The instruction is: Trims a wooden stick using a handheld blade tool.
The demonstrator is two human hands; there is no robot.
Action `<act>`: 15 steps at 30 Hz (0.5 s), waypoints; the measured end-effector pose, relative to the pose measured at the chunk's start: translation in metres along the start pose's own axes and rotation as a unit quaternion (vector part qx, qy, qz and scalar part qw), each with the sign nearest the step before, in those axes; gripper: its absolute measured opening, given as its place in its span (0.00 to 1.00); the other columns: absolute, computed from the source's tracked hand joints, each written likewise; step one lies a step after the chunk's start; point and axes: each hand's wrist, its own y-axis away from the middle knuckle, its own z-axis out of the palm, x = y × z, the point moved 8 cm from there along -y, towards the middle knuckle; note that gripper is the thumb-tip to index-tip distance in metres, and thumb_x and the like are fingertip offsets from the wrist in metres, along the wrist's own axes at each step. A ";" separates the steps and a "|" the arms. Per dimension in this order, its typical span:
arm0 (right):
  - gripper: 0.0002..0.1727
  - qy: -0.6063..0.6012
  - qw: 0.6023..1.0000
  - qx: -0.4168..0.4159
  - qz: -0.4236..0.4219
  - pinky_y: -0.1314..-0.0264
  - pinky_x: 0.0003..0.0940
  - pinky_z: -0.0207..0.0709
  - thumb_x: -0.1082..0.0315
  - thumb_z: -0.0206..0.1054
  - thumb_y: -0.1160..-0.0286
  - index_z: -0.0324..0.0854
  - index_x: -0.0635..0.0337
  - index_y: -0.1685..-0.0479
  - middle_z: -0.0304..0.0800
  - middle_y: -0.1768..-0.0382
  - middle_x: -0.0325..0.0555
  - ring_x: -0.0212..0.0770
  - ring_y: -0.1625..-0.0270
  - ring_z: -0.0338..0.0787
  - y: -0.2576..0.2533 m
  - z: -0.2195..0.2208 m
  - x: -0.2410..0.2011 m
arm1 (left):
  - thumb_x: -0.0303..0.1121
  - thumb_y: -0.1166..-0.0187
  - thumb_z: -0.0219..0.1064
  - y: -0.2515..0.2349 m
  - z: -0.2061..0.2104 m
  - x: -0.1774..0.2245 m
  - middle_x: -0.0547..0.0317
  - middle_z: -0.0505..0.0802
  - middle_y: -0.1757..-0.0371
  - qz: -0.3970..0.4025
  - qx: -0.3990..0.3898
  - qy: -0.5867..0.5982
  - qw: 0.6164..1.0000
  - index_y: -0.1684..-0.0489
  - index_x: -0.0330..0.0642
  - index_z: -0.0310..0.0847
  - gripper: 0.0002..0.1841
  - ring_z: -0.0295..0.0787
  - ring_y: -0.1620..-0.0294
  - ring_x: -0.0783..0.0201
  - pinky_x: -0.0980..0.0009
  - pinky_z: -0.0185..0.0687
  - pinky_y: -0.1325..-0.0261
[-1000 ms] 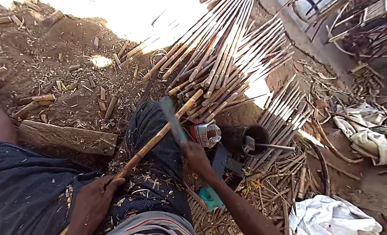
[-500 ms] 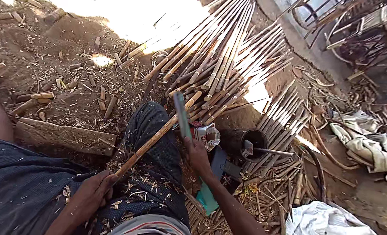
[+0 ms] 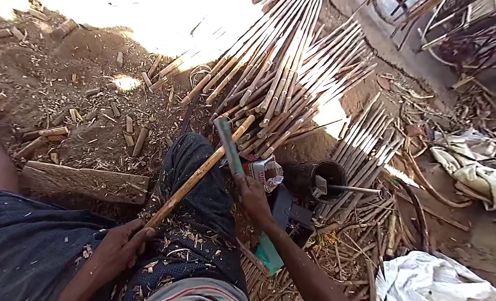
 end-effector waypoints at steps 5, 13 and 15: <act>0.30 0.057 0.997 -0.057 0.000 0.66 0.54 0.79 0.40 0.55 0.12 0.86 0.59 0.63 0.82 0.77 0.49 0.49 0.72 0.85 -0.003 0.004 -0.013 | 0.70 0.29 0.62 0.013 -0.005 0.011 0.67 0.82 0.81 0.046 0.176 -0.230 0.956 0.60 0.52 0.85 0.29 0.79 0.82 0.63 0.56 0.76 0.78; 0.31 0.010 0.997 0.015 0.069 0.71 0.52 0.76 0.39 0.51 0.10 0.81 0.59 0.66 0.78 0.80 0.48 0.48 0.78 0.80 -0.022 -0.048 0.009 | 0.75 0.27 0.56 0.040 0.009 0.022 0.52 0.87 0.73 0.087 0.239 -0.319 0.913 0.61 0.41 0.85 0.39 0.85 0.78 0.51 0.47 0.79 0.79; 0.33 -0.032 0.994 0.057 0.087 0.80 0.45 0.76 0.38 0.47 0.09 0.79 0.60 0.63 0.77 0.82 0.46 0.44 0.84 0.78 -0.033 -0.058 0.018 | 0.75 0.28 0.57 0.035 0.012 0.023 0.54 0.84 0.76 0.083 0.235 -0.314 0.916 0.63 0.42 0.83 0.39 0.83 0.79 0.52 0.48 0.77 0.79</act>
